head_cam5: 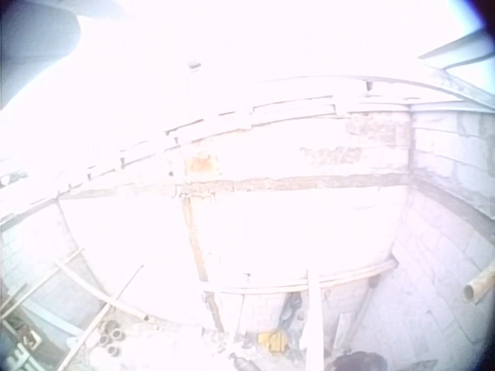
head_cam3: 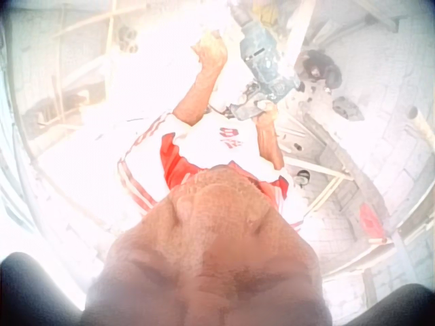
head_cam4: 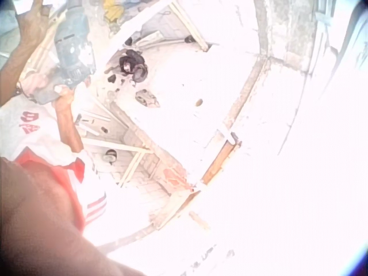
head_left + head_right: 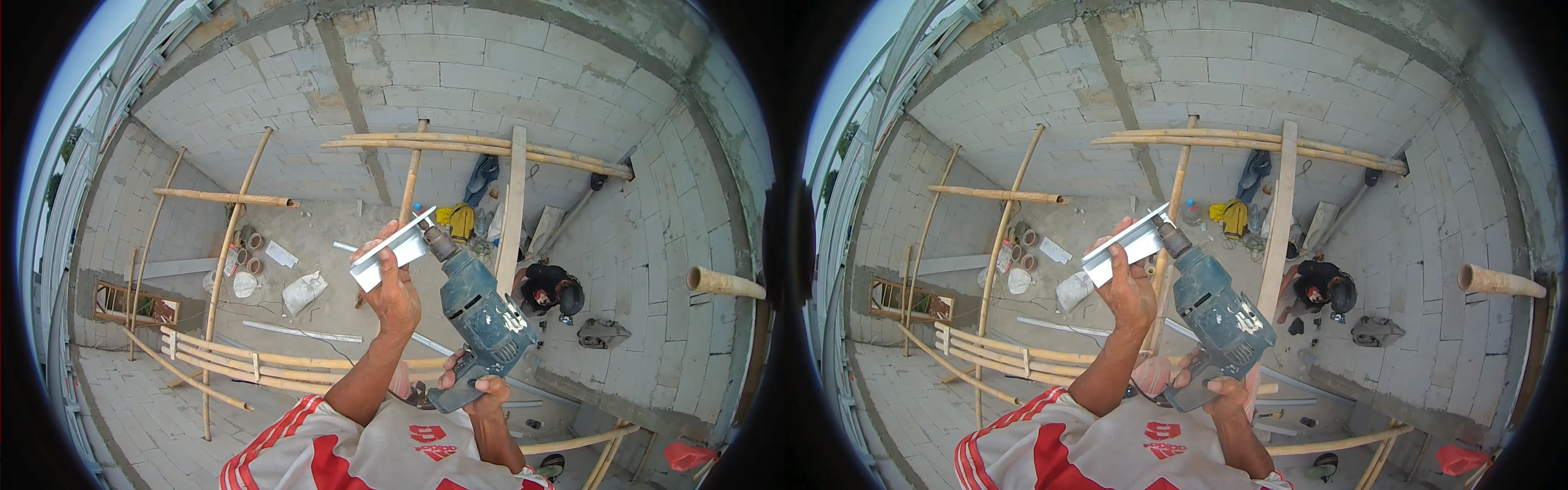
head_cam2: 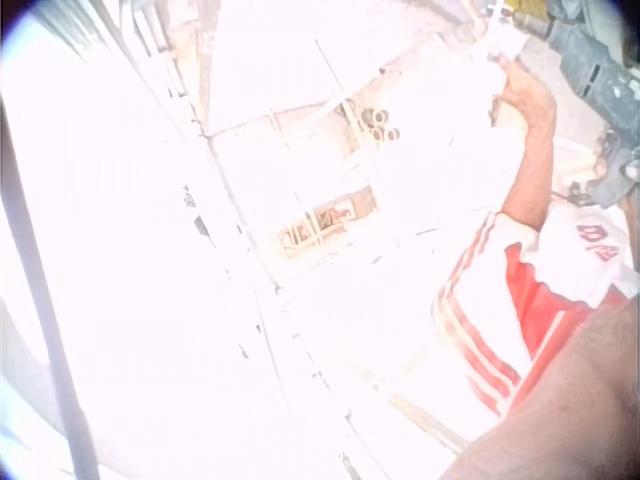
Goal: The person places screws onto a power drill bit, positions metal brackets against the steel roof framing, and drives the screws into the frame using the drill.
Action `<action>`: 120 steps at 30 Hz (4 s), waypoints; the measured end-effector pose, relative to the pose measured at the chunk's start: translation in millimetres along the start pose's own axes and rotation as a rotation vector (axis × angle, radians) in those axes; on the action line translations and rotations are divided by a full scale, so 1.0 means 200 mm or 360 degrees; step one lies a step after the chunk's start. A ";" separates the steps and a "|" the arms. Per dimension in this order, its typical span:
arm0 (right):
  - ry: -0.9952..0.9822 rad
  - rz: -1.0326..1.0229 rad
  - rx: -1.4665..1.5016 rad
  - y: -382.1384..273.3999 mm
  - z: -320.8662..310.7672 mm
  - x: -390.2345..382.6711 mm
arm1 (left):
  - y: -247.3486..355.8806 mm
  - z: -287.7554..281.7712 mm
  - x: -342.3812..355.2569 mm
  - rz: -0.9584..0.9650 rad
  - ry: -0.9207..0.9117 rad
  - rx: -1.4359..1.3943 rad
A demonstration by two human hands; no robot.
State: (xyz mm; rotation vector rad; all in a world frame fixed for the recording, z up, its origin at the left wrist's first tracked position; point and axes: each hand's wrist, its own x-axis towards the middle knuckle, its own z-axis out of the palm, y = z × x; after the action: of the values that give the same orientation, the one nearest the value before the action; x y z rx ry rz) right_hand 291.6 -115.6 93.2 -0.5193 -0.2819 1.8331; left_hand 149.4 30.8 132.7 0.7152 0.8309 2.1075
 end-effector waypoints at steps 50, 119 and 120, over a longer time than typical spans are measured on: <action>-0.0200 -0.0013 0.0069 -0.01 0.05 -0.03 | 0.12 0.08 0.03 0.0051 -0.0059 -0.0094; -0.0278 -0.0120 -0.0063 -0.06 0.01 -0.03 | 0.27 0.02 0.28 0.0329 -0.0361 0.0336; -0.0270 -0.0119 -0.0029 -0.07 0.01 -0.04 | 0.30 0.06 0.31 0.0325 -0.0303 0.0414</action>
State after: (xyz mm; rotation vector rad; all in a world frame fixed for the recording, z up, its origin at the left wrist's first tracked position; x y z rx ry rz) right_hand 303.0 -117.9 102.9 -0.3610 -0.4275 1.8058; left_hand 96.5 53.8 199.3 1.1628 0.9694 2.0868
